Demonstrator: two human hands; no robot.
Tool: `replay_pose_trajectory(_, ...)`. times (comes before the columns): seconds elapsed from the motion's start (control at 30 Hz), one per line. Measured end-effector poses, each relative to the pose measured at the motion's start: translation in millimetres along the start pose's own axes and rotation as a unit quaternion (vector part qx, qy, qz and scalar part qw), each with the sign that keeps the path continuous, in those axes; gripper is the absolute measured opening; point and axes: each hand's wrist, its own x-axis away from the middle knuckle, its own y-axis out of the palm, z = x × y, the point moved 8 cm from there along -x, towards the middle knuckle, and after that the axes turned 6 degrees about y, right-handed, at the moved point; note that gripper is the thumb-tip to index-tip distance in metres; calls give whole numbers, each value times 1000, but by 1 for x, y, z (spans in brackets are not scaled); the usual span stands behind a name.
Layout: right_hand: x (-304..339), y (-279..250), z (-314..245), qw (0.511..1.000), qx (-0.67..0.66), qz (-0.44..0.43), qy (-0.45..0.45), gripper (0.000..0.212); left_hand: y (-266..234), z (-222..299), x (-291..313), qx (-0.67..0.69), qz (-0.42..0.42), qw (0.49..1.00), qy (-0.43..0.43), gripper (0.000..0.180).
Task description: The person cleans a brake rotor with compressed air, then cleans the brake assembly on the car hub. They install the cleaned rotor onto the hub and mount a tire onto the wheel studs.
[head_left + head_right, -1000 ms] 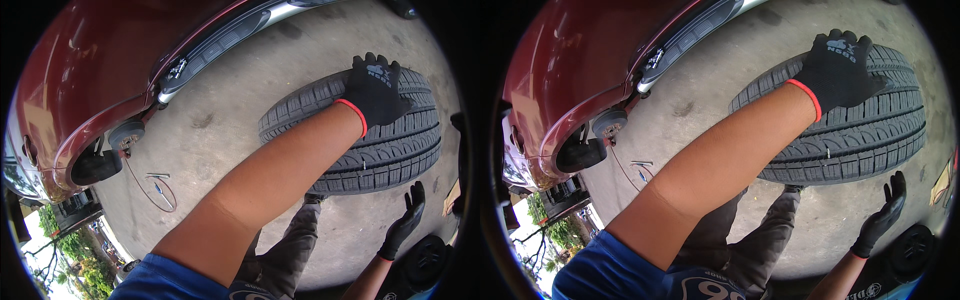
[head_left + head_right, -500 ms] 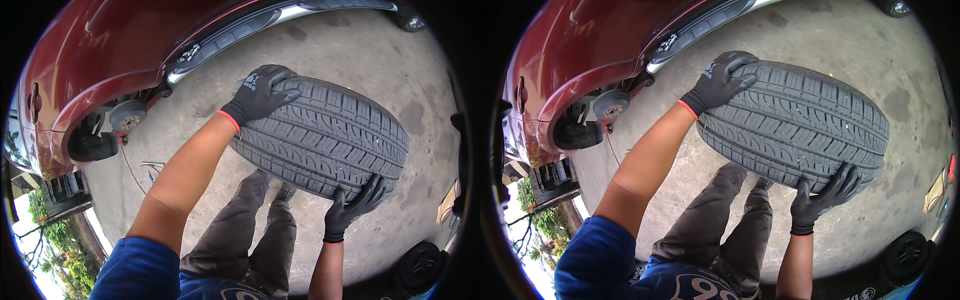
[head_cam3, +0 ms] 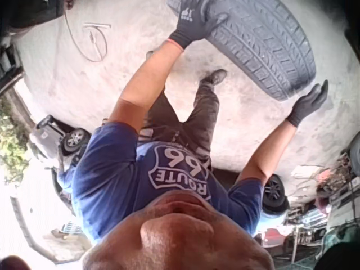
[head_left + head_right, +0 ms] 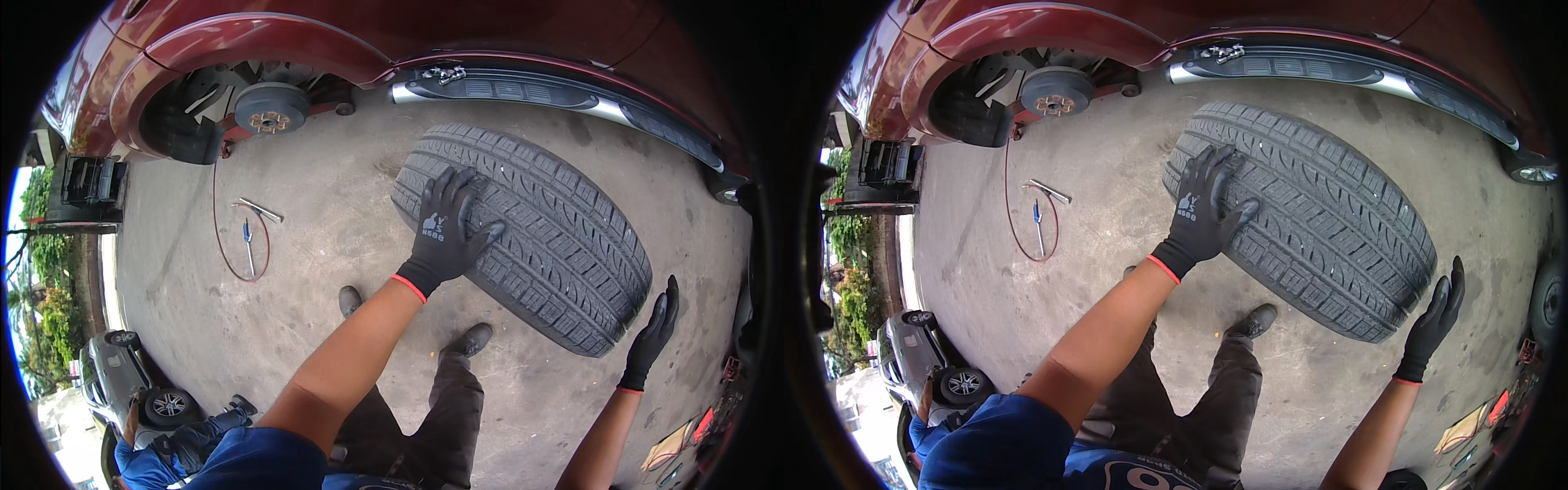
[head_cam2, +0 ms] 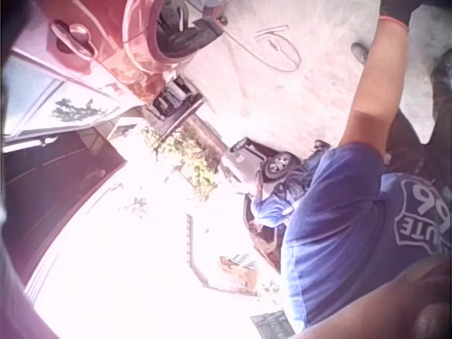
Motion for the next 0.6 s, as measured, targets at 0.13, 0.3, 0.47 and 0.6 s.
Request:
replay_pose_trajectory(0.13,-1,124,-27,986,64,-118,-95,60,-55,-140,25,43,41,996,-61,67)
replay_pose_trajectory(0.3,23,204,-158,958,174,-84,-210,66,-71,-275,80,62,43,975,-207,61)
replay_pose_trajectory(0.47,90,312,-284,933,242,-57,-262,64,-111,-258,204,183,195,901,-340,73)
replay_pose_trajectory(0.6,152,393,-388,954,192,-33,-230,59,-108,-158,260,504,84,762,-398,75)
